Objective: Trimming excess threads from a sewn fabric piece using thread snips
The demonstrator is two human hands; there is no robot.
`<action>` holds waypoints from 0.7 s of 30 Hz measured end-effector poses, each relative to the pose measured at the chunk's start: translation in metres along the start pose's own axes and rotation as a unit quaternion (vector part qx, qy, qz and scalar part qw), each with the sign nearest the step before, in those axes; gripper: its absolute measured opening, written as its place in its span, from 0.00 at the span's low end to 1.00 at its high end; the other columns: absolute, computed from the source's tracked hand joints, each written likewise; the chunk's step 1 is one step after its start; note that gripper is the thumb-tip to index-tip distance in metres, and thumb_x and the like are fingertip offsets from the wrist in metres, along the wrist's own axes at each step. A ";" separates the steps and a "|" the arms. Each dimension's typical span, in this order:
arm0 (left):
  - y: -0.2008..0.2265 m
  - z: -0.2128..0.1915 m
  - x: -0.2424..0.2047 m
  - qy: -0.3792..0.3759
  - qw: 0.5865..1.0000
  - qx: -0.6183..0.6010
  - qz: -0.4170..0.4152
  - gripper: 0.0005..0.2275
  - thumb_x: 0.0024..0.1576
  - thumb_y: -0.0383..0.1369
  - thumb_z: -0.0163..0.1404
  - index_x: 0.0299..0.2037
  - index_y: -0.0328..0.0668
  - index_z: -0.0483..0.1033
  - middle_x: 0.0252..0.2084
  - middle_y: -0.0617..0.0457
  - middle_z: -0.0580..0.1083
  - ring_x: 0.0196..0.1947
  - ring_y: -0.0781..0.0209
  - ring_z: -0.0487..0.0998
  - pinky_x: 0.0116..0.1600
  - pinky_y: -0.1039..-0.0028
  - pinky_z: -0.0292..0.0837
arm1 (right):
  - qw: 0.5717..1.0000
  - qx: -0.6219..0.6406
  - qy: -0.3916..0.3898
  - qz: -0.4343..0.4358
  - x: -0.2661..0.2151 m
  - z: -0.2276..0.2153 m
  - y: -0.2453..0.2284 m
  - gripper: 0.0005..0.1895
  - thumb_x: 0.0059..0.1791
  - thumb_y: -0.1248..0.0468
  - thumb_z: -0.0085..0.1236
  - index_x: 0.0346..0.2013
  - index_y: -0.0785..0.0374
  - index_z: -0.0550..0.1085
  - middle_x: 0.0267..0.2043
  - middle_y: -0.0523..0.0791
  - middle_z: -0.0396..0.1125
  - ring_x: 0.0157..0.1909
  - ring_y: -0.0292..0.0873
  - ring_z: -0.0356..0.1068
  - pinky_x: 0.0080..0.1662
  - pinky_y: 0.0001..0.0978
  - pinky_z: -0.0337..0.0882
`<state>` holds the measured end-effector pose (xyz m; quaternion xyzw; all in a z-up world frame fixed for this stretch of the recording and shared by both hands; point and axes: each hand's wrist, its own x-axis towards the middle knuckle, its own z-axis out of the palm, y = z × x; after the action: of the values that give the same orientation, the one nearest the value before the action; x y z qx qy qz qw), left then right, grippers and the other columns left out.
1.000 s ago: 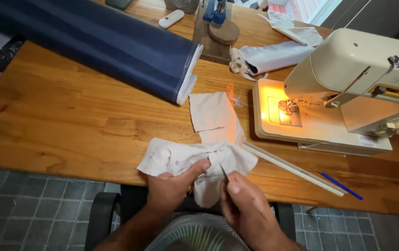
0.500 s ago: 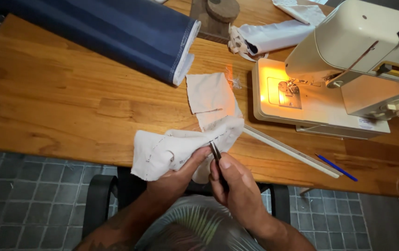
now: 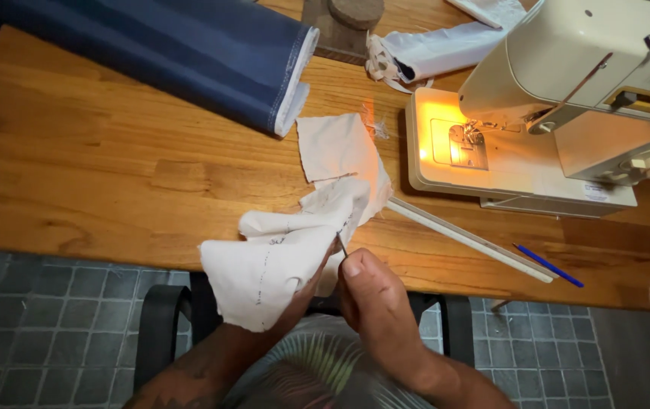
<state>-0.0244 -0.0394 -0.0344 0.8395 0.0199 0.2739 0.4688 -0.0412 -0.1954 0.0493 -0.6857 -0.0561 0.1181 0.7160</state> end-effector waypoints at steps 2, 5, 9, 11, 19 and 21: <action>0.002 -0.001 0.002 -0.008 1.000 -0.008 -0.004 0.17 0.64 0.45 0.68 0.56 0.44 0.89 0.52 0.53 0.89 0.49 0.65 0.90 0.59 0.68 0.87 | 1.000 -0.007 0.002 0.001 -0.001 -0.001 0.001 0.25 0.66 0.48 0.48 0.30 0.57 0.65 0.19 0.39 0.57 0.22 0.34 0.52 0.27 0.33 0.54; 0.004 -0.004 0.004 -0.024 0.999 -0.024 -0.013 0.16 0.64 0.44 0.67 0.56 0.45 0.89 0.52 0.53 0.89 0.50 0.64 0.90 0.59 0.68 0.87 | 1.000 -0.006 0.011 0.016 0.000 -0.001 0.008 0.25 0.67 0.48 0.47 0.30 0.56 0.65 0.20 0.39 0.57 0.23 0.35 0.51 0.27 0.34 0.52; 0.007 -0.006 0.011 -0.044 0.998 -0.047 -0.024 0.15 0.65 0.43 0.66 0.56 0.46 0.89 0.52 0.53 0.89 0.51 0.64 0.90 0.60 0.68 0.88 | 0.999 0.041 0.010 0.012 -0.001 -0.001 0.016 0.24 0.67 0.49 0.48 0.31 0.57 0.65 0.20 0.39 0.56 0.23 0.34 0.49 0.26 0.33 0.50; 0.008 -0.008 0.010 -0.053 0.997 -0.055 -0.030 0.14 0.66 0.43 0.65 0.56 0.46 0.89 0.52 0.52 0.89 0.51 0.63 0.90 0.60 0.68 0.88 | 0.999 0.047 0.007 0.009 0.001 0.000 0.015 0.24 0.67 0.49 0.48 0.31 0.56 0.65 0.20 0.39 0.55 0.22 0.34 0.49 0.26 0.32 0.49; 0.019 -0.012 0.012 -0.019 0.984 -0.017 -0.176 0.27 0.56 0.54 0.70 0.60 0.48 0.91 0.64 0.53 0.87 0.68 0.62 0.84 0.83 0.66 0.63 | 0.992 0.080 0.101 0.009 0.006 -0.020 0.021 0.17 0.62 0.54 0.58 0.33 0.56 0.69 0.22 0.39 0.57 0.23 0.36 0.52 0.26 0.34 0.52; 0.043 -0.028 0.024 0.054 0.986 -0.120 -0.104 0.21 0.54 0.38 0.76 0.56 0.42 0.90 0.62 0.50 0.87 0.67 0.60 0.85 0.84 0.68 0.68 | 0.936 -0.229 0.266 0.009 0.030 -0.028 -0.005 0.17 0.54 0.53 0.64 0.53 0.56 0.86 0.45 0.40 0.81 0.45 0.36 0.75 0.53 0.34 0.74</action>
<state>-0.0275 -0.0350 0.0222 0.7547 0.0998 0.2689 0.5901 -0.0052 -0.2151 0.0507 -0.8379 0.1173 -0.0781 0.5273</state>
